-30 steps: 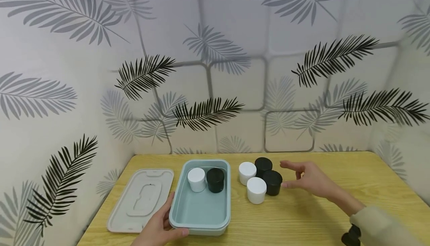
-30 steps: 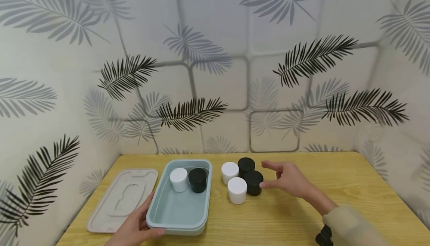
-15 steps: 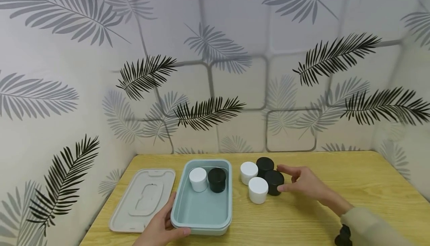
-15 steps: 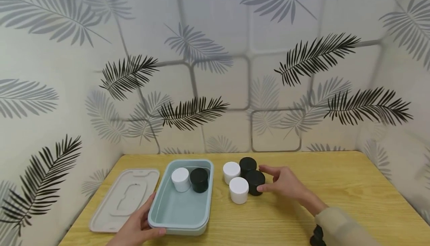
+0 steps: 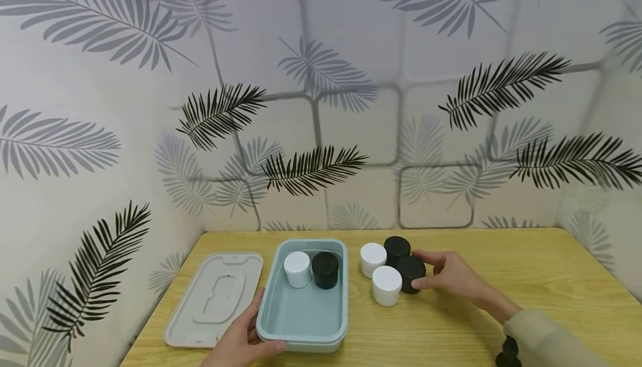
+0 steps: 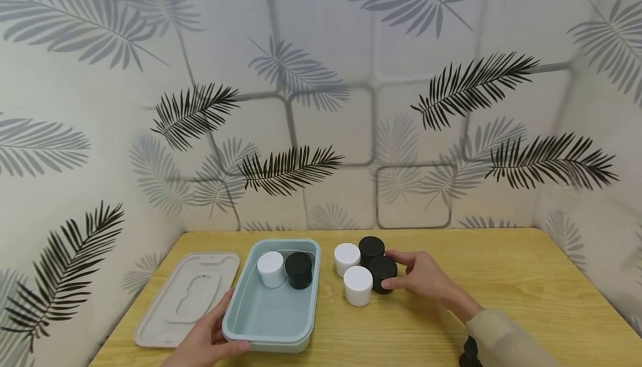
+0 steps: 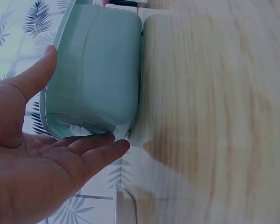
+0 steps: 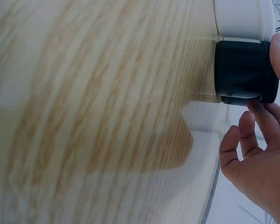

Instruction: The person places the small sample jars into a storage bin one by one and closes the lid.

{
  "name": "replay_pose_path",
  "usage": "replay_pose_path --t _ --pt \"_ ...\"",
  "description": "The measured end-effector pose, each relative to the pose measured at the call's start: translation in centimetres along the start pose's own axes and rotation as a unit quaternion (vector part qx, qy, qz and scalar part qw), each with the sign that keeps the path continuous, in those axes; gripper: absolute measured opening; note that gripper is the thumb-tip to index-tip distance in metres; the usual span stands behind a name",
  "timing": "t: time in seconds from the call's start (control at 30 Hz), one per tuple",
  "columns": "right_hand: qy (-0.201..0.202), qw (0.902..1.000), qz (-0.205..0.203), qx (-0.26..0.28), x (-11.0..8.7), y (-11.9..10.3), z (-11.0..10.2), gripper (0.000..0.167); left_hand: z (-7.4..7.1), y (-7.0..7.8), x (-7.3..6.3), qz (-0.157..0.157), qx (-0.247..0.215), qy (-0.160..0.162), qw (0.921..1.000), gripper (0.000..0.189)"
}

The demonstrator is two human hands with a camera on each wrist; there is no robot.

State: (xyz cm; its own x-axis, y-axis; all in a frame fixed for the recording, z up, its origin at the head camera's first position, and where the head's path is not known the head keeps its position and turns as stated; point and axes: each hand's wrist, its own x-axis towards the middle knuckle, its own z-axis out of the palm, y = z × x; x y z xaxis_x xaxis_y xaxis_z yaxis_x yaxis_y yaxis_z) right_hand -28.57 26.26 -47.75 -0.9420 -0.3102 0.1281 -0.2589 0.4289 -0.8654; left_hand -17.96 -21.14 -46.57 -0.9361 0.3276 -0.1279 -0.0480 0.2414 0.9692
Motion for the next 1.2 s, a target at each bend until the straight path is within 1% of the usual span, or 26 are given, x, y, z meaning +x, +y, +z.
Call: replay_pose_path --t 0.27,0.4,0.53,0.57,0.73,0.97,1.2 --pt "-0.002 0.9999 0.008 0.011 -0.07 -0.11 0.04 0.079 -0.08 0.15 0.28 -0.018 -0.003 -0.001 0.9998 0.116" --pt "-0.002 0.9999 0.008 0.013 -0.05 -0.22 0.12 0.079 -0.40 -0.49 0.52 -0.006 0.003 -0.010 0.9999 0.118" --pt "-0.002 0.9999 0.014 0.008 -0.02 -0.25 0.23 0.079 -0.34 -0.47 0.35 0.004 0.000 -0.014 0.9999 0.117" --pt "-0.001 0.9999 0.015 0.006 -0.01 -0.24 0.25 0.079 -0.10 -0.13 0.15 0.002 -0.008 -0.009 0.9999 0.117" --pt "0.004 0.9999 0.011 0.001 0.00 -0.10 0.34 0.077 0.12 0.36 0.05 -0.004 -0.012 -0.011 0.9999 0.116" --pt "0.018 0.9997 0.016 -0.007 -0.21 -0.45 0.41 0.074 -0.02 0.11 0.10 -0.012 -0.001 -0.003 0.9999 0.112" --pt "0.028 0.9992 0.020 -0.021 -0.46 -0.49 -0.09 0.075 -0.01 0.23 0.01 -0.010 -0.006 -0.005 0.9999 0.114"
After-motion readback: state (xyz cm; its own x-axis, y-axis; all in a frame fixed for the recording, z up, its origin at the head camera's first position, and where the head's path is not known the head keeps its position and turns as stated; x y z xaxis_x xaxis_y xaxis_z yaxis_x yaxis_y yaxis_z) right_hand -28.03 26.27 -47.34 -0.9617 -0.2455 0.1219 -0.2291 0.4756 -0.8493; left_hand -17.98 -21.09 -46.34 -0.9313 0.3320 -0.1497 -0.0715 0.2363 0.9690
